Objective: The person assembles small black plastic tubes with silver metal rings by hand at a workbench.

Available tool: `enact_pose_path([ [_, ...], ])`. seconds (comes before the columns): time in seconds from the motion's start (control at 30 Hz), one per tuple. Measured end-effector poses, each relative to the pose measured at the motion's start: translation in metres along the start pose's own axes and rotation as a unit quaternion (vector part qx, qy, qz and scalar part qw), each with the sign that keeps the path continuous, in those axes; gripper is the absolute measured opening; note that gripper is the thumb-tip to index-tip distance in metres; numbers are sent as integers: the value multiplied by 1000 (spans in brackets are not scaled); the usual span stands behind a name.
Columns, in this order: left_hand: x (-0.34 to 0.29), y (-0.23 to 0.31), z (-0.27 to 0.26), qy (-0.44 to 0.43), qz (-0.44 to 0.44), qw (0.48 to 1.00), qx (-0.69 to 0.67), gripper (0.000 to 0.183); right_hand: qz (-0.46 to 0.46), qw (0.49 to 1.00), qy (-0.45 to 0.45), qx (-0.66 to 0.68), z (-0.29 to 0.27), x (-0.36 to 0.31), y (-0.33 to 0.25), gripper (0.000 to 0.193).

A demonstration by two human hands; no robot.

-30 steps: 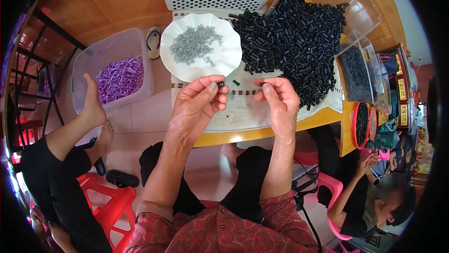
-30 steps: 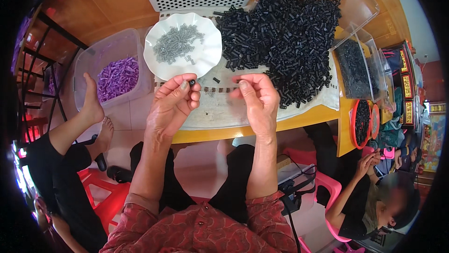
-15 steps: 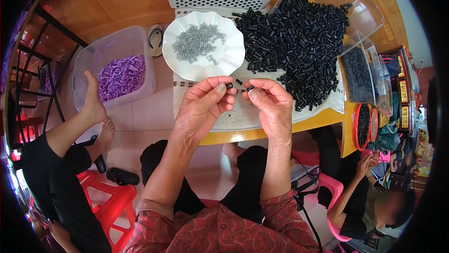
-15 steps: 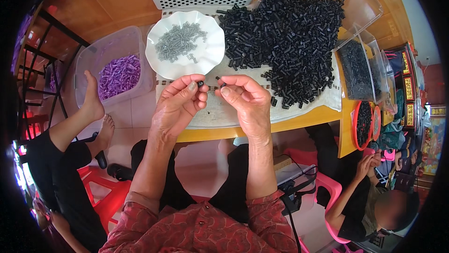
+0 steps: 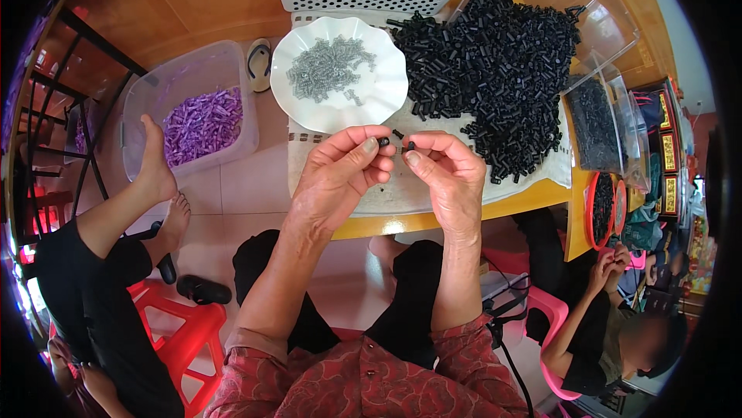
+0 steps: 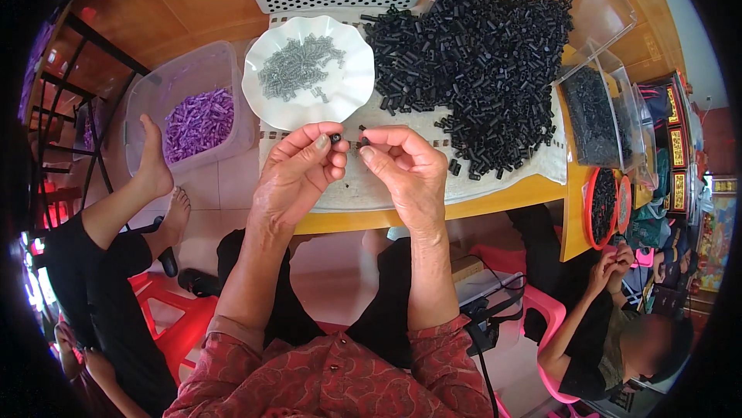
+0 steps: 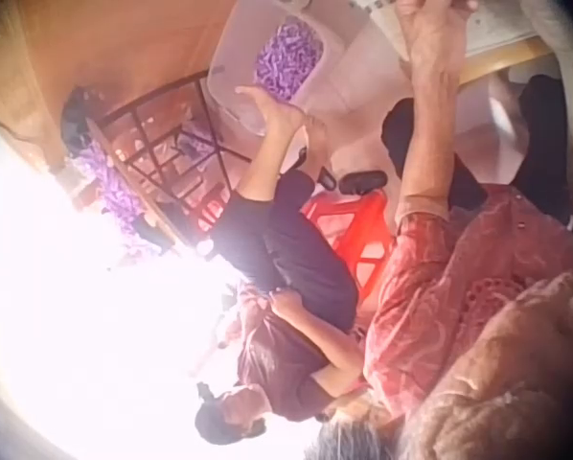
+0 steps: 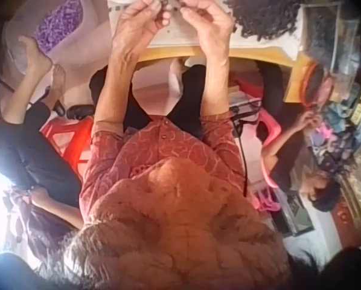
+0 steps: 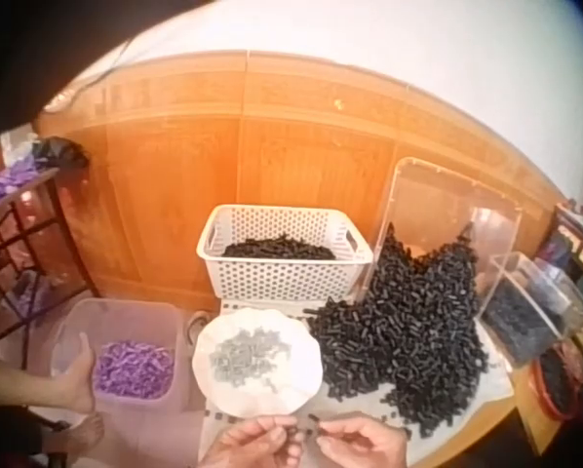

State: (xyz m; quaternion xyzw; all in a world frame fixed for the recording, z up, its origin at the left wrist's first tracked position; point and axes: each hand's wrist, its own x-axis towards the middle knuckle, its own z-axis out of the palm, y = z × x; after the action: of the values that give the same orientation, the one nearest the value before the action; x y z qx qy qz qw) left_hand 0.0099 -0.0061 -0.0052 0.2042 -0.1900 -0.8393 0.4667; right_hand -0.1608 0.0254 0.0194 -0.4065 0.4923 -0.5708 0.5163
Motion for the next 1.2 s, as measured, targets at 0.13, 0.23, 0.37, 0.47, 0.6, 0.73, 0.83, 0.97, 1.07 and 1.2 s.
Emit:
enact_pose_path([
  [0.13, 0, 0, -1, -2, 0, 1000, -2, 25, -34, 999, 2, -32, 4, -1, 2, 20],
  [0.23, 0, 0, 0, -3, 1, 1000, -1, 25, -83, 996, -7, -44, 5, 1, 3, 19],
  [0.37, -1, 0, 2, 8, 2, 1000, 26, 24, -89, 995, -19, -48, 7, -2, 3, 18],
  [0.47, -1, -1, 3, 22, 5, 998, 50, 24, -87, 994, -21, -54, 11, -4, 1, 18],
  [0.6, -1, -1, 2, 23, 3, 998, 56, 23, -49, 998, -19, -30, 13, -5, -2, 18],
  [0.73, -1, -2, 2, 10, 5, 999, 51, 23, -89, 993, -31, -68, 9, -4, -1, 17],
  [0.83, -1, -2, 1, 9, 5, 998, 54, 23, -97, 991, -34, -84, 9, -4, -2, 15],
  [0.97, 0, -3, 2, 15, 11, 998, 64, 23, -129, 985, -36, -108, 9, -2, 1, 12],
  [1.07, -1, -3, -1, 17, 17, 997, 76, 23, -145, 977, -34, -152, 10, -1, 2, 11],
  [1.2, -1, -5, 7, 27, 35, 992, 121, 21, -172, 968, -20, -184, 8, -1, 0, 10],
])
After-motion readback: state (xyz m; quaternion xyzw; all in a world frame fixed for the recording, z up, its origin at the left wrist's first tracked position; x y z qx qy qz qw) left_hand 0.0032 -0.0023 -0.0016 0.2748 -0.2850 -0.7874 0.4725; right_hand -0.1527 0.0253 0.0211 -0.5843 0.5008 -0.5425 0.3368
